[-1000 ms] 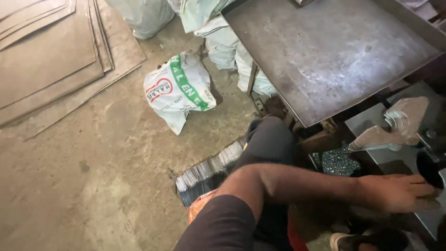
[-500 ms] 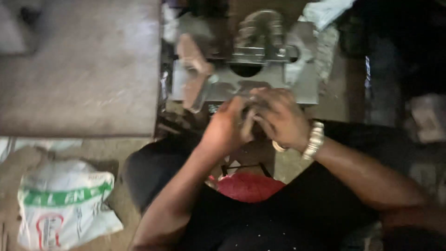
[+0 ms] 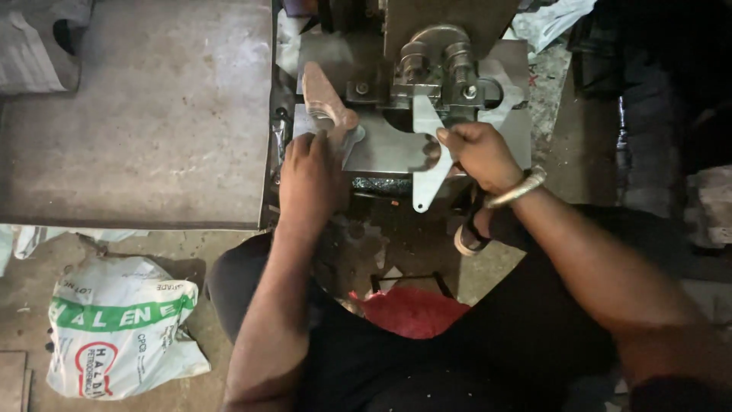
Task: The user is using a manual or semi-automatic stamping machine to press and shape small metal industrial components.
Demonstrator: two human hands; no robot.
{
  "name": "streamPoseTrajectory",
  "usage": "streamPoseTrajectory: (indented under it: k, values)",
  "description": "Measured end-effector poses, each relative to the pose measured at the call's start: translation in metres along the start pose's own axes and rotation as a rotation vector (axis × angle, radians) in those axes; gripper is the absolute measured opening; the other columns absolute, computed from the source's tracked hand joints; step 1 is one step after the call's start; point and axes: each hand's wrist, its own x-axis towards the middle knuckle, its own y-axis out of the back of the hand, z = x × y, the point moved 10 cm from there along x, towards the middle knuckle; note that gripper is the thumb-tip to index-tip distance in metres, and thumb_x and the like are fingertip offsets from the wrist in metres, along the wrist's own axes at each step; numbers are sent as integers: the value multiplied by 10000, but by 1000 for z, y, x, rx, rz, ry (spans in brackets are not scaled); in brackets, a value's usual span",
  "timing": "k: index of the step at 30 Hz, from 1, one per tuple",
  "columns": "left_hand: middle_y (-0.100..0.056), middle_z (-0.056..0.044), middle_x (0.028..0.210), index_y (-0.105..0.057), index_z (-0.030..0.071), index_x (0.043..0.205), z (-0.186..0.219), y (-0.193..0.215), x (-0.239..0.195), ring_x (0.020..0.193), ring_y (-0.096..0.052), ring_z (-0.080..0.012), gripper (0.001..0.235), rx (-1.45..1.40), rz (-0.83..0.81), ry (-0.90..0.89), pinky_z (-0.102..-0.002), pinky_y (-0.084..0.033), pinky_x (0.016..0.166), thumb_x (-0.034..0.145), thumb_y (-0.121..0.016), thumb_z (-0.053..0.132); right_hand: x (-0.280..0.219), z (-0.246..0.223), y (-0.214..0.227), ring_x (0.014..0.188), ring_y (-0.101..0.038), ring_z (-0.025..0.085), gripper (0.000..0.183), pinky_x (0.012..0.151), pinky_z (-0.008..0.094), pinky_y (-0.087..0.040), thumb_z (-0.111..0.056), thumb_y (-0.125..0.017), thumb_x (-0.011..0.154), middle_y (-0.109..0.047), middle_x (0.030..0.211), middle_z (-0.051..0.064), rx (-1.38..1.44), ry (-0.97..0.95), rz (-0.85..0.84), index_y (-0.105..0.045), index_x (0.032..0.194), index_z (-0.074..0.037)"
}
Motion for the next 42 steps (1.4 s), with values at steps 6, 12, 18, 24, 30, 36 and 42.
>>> streamPoseTrajectory:
  k: [6, 12, 18, 24, 30, 36, 42]
  values:
    - [-636, -236, 1234, -621, -45, 1277, 2, -2, 0, 1177, -590, -417, 407, -97, -15, 20, -505, -501, 975, 909, -676, 120, 19, -15, -22, 627, -668, 133, 272, 504, 284, -541, -224, -632, 1040, -736, 806, 75, 221, 76, -1, -711, 951, 20]
    - [-642, -216, 1245, -635, -16, 1271, 11, 7, 0, 1200, -594, -407, 409, -44, 87, -56, -519, -465, 1074, 882, -682, 102, 21, -12, -19, 609, -676, 139, 269, 487, 284, -553, -223, -630, 1035, -732, 799, 84, 222, 59, 40, -707, 946, 18]
    - [-665, -174, 1228, -691, 24, 1267, 30, 27, 1, 1173, -634, -370, 339, -292, 39, -48, -450, -525, 1021, 929, -658, 41, 15, -11, -17, 648, -658, 103, 247, 544, 261, -550, -263, -627, 1027, -724, 805, 22, 246, 30, -35, -710, 949, -44]
    - [-652, -174, 1188, -709, 36, 1221, 76, 28, -7, 1107, -650, -357, 277, -573, -142, -228, -443, -550, 950, 953, -723, 104, 29, 12, -16, 600, -523, 70, 298, 523, 242, -441, -304, -661, 1062, -613, 735, -26, 186, 70, -1, -684, 899, -55]
    - [-641, -166, 1136, -689, 35, 1203, 96, -12, -10, 1054, -629, -370, 291, -585, -119, -346, -452, -534, 919, 925, -730, 108, -19, -22, 6, 563, -493, 72, 198, 512, 255, -408, -279, -689, 1024, -621, 737, -15, 79, 57, 27, -698, 978, -87]
    - [-592, -173, 1096, -673, 40, 1289, 105, -61, -15, 1025, -574, -375, 366, -444, -61, -258, -473, -503, 942, 934, -715, 119, -65, -51, 78, 700, -685, 145, 161, 616, 347, -525, -194, -678, 1004, -753, 870, 60, -522, 85, 260, -753, 1094, -84]
    - [-570, -170, 1130, -640, -4, 1299, 116, -62, -19, 1041, -561, -367, 371, -384, 7, -290, -460, -496, 983, 957, -705, 123, -18, -43, 141, 753, -718, 144, 157, 653, 334, -577, -206, -746, 965, -769, 943, 80, -245, 68, 423, -782, 1071, -96]
